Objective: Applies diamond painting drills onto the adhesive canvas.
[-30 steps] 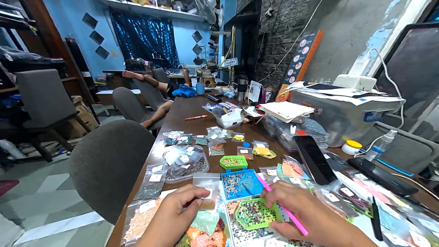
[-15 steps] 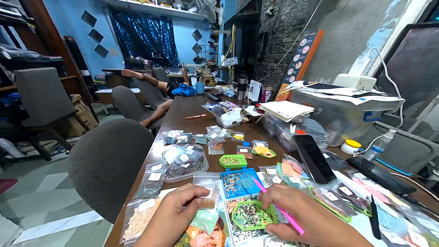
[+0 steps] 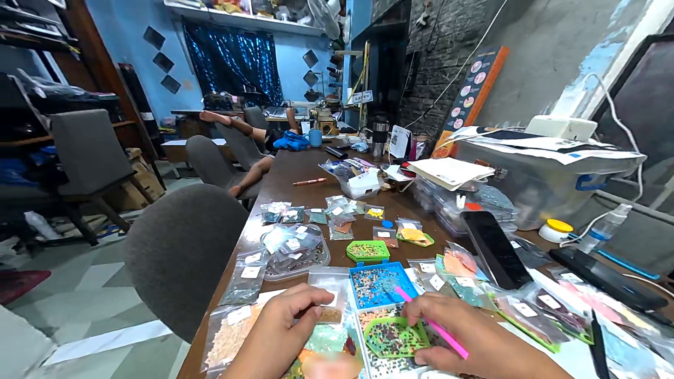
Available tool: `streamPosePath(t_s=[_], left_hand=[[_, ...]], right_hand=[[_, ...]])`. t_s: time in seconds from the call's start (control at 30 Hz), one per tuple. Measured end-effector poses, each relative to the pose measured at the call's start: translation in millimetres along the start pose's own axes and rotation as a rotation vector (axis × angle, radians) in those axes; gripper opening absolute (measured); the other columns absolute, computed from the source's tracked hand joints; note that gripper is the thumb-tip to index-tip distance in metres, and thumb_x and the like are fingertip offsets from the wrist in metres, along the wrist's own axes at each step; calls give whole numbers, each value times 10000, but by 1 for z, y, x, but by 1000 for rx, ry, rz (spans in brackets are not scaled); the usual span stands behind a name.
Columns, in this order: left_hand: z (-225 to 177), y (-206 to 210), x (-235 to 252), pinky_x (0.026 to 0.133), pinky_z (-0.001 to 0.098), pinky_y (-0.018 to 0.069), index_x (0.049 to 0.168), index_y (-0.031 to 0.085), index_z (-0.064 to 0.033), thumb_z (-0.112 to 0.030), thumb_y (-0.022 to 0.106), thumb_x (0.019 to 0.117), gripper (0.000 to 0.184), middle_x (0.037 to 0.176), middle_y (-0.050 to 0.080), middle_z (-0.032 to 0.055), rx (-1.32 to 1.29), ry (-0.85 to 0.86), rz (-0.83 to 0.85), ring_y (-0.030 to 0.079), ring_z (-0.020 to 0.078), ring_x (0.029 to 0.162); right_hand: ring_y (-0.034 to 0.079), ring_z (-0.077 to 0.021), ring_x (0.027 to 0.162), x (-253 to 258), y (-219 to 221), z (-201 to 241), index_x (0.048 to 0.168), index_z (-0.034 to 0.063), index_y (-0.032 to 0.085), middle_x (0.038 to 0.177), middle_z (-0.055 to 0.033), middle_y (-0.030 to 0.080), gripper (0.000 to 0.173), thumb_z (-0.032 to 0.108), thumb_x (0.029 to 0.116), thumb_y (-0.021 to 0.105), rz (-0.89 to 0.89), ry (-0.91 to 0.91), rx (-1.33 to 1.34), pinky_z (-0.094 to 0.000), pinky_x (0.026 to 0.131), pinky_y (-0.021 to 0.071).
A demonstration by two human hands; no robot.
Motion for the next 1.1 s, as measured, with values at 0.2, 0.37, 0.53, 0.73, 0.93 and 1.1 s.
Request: streamPosePath(t_s=[0.2, 0.37, 0.53, 0.73, 0.93, 1.1], left_hand=[[0, 0, 0, 810, 145, 534, 1081, 764, -57, -56, 561, 937, 249, 1041, 710, 34, -1, 13, -7, 651, 1, 924], [-1, 0, 0, 818, 149, 530, 1080, 763, -51, -52, 560, 937, 248, 1054, 712, 36, -3, -6, -6, 649, 3, 935], [-1, 0, 0, 814, 149, 533, 1086, 761, -49, -44, 557, 936, 254, 1058, 712, 39, -4, -13, -9, 652, 7, 937], [-1, -1, 0, 809, 154, 537, 1093, 761, -42, -36, 559, 936, 256, 1057, 708, 49, 7, -4, -3, 654, 15, 928], [-2, -2, 0, 812, 152, 535, 1095, 758, -37, -28, 556, 935, 258, 1056, 706, 49, -2, 2, -10, 650, 11, 933], [-1, -2, 0, 813, 161, 540, 1099, 759, -48, -35, 557, 937, 260, 1068, 711, 49, 15, 7, -12, 657, 22, 942]], right_hand=[[667, -96, 933, -9, -18, -27, 1185, 55, 636, 1107, -81, 704, 342, 339, 999, 607, -228, 147, 110, -262, 770, 559], [664, -67, 895, -17, -34, -45, 1130, 55, 650, 1021, -36, 697, 243, 167, 933, 564, -366, 316, 27, -233, 775, 557], [652, -143, 916, -19, -33, -51, 1157, 48, 636, 1021, -70, 670, 304, 178, 883, 661, -262, 433, 35, -312, 793, 549], [654, -193, 875, -17, -28, -52, 1184, 36, 628, 1010, -99, 666, 287, 152, 922, 630, -145, 520, 19, -378, 773, 549], [661, -204, 873, -17, -28, -56, 1189, 38, 624, 1002, -99, 670, 290, 128, 916, 661, -114, 557, -3, -394, 790, 554], [671, -225, 896, -18, -29, -59, 1194, 33, 629, 1010, -108, 681, 288, 97, 918, 673, -111, 601, -32, -425, 823, 558]])
Point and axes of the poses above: each hand's wrist, its own x-axis towards the middle knuckle, its own y-axis out of the palm, z = x × y, the point moved 5 cm from there along x, towards the middle knuckle
